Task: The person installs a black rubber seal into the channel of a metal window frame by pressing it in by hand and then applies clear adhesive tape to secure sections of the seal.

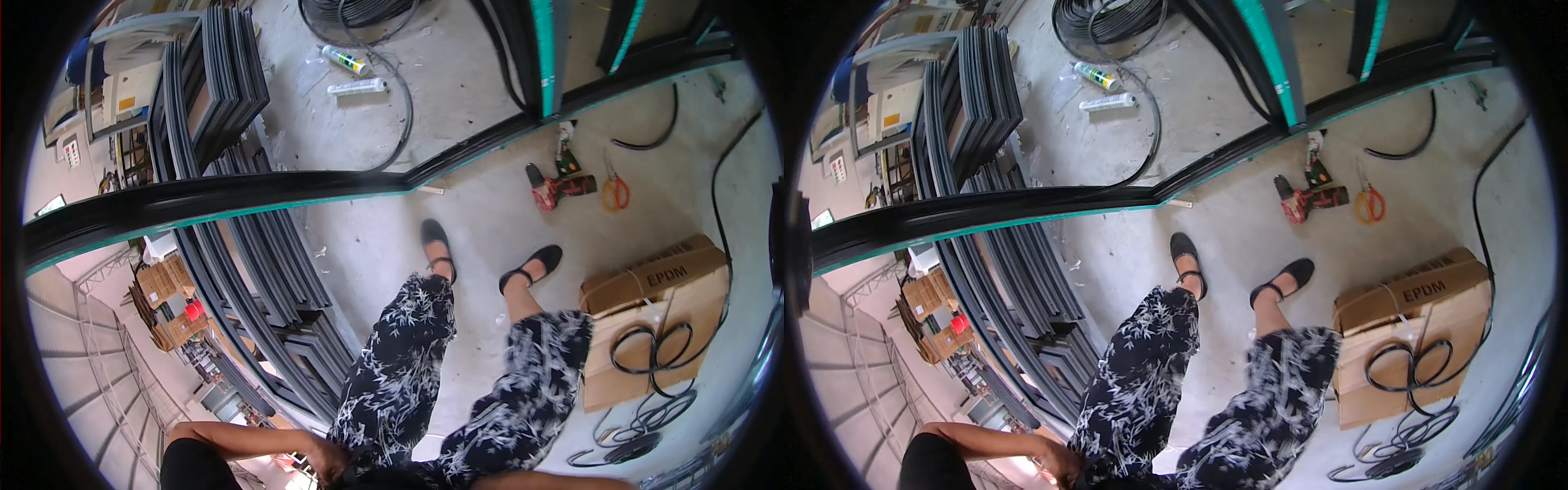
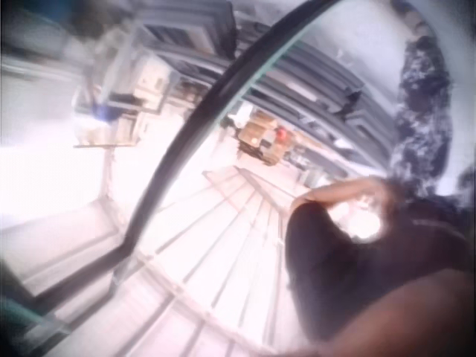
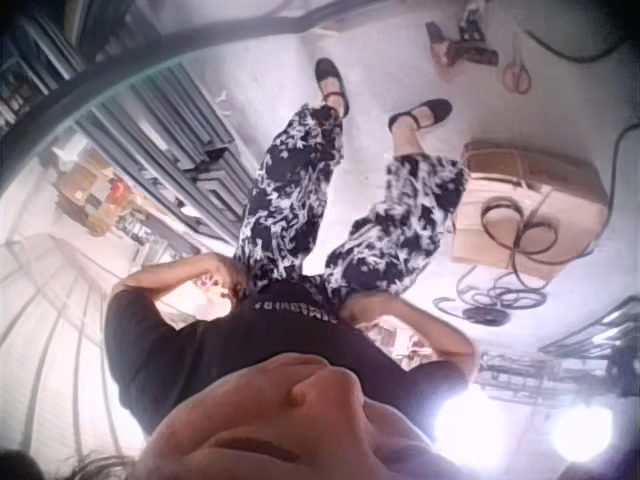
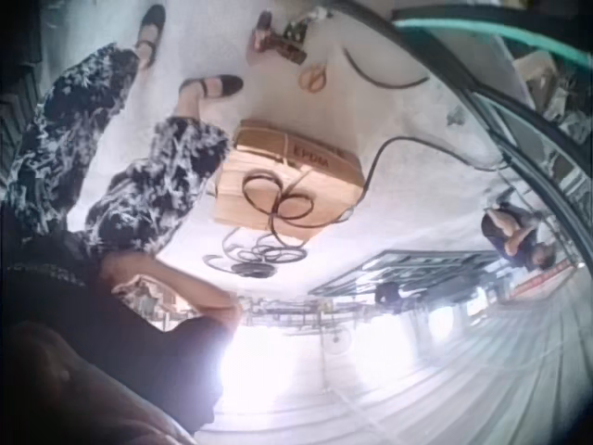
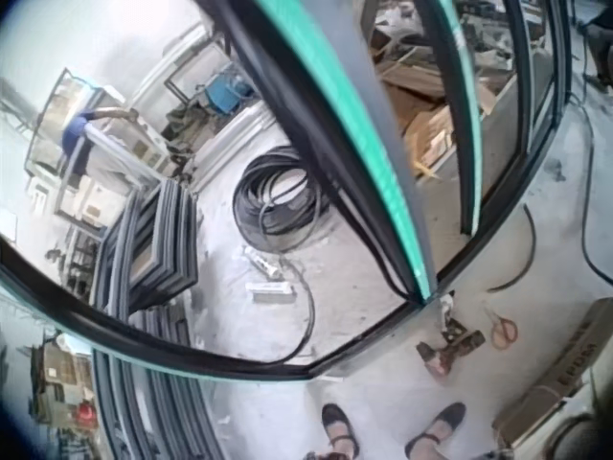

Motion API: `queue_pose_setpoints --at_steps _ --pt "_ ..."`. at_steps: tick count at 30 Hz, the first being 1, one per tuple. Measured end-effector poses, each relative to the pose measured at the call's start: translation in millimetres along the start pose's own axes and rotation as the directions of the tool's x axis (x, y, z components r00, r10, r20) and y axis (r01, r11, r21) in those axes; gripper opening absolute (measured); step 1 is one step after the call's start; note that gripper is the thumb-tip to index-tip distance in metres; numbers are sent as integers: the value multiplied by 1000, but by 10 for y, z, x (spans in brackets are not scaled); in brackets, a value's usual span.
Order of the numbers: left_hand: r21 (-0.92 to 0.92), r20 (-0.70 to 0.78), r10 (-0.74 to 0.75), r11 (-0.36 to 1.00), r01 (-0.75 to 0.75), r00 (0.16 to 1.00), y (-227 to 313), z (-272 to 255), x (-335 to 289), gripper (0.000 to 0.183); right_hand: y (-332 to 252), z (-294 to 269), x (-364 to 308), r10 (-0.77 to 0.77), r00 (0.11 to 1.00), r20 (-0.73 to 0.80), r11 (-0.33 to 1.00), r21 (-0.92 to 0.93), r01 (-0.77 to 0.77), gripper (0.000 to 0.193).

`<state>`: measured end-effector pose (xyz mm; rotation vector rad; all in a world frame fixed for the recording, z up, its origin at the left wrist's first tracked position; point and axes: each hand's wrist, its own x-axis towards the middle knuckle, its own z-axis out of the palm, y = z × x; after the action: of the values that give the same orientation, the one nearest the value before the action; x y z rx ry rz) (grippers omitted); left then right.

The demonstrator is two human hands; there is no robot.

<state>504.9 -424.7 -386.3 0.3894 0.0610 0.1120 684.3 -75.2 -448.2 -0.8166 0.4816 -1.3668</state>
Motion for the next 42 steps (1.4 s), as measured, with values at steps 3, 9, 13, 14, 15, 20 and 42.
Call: queue_pose_setpoints --at_steps 3,9,13,14,15,20,42 --pt "-14 -651 153 977 -213 743 229 -1070 -937 25 163 -1567 -488 -104 992 -65 984 142 112 20" --pt "-158 -660 587 502 850 -469 169 -3457 -2757 19 366 -4874 -963 -13 251 -968 823 -153 -548 27" --pt "-479 -777 107 538 693 -620 -268 -4751 -3225 29 808 -5808 -670 -250 244 -937 873 -327 -361 28" --pt "-491 -772 102 531 690 -628 -387 -4978 -3261 29 948 -5948 -548 -324 272 -906 897 -385 -215 29" --pt "-473 -816 33 535 700 -577 -479 -5184 -3272 25 1091 -6055 -397 -267 349 -899 927 -338 -164 30" --pt "-373 -781 208 600 707 -589 -563 -5488 -3104 22 1773 -6204 -44 -155 492 -857 908 -319 -270 35" --pt "-474 -879 -18 151 868 -477 -602 -5365 -2515 16 1639 -5996 170 -45 585 -810 831 -355 -428 31"
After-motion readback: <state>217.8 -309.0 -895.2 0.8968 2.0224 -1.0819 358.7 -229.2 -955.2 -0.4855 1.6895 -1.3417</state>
